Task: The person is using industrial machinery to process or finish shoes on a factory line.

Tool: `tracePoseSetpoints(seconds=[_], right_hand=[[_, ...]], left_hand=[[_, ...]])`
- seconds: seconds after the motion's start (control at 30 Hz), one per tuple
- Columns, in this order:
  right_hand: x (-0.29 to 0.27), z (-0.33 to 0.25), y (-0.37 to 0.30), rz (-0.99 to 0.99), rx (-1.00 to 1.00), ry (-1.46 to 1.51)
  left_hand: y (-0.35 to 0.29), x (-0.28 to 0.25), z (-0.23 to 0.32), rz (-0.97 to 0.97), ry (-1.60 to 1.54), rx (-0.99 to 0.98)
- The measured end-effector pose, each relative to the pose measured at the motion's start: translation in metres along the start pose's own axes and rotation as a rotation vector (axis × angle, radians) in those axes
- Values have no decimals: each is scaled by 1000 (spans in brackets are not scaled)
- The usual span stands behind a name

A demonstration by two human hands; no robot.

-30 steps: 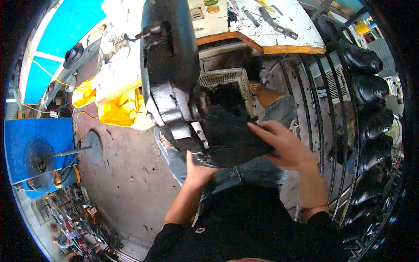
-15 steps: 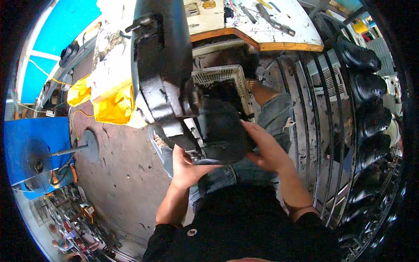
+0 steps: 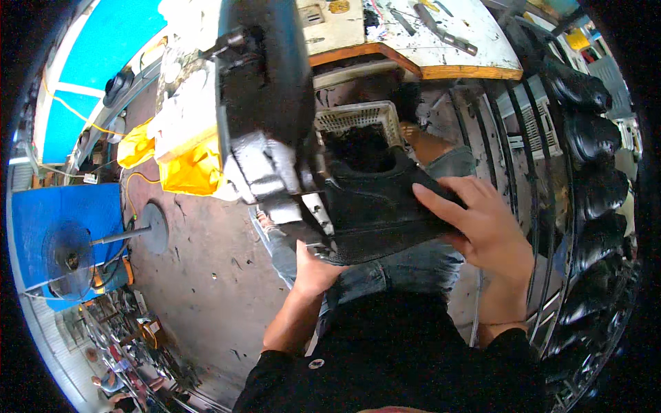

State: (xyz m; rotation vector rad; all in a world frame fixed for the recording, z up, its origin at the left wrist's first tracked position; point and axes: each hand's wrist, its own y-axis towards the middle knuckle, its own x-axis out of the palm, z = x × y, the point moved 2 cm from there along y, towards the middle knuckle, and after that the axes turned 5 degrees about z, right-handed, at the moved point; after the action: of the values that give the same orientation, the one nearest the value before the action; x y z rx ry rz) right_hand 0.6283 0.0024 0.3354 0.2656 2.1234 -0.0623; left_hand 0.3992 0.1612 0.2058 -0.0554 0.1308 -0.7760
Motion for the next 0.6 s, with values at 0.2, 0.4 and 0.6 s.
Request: tracePoseSetpoints(seconds=[0.2, 0.4, 0.6], right_hand=[[23, -7, 14, 38, 60, -65], [58, -28, 34, 326, -80, 449], [68, -28, 47, 349, -26, 703]], left_hand=[[5, -7, 12, 103, -217, -120], [4, -10, 21, 59, -241, -52], [9, -10, 21, 58, -194, -62]])
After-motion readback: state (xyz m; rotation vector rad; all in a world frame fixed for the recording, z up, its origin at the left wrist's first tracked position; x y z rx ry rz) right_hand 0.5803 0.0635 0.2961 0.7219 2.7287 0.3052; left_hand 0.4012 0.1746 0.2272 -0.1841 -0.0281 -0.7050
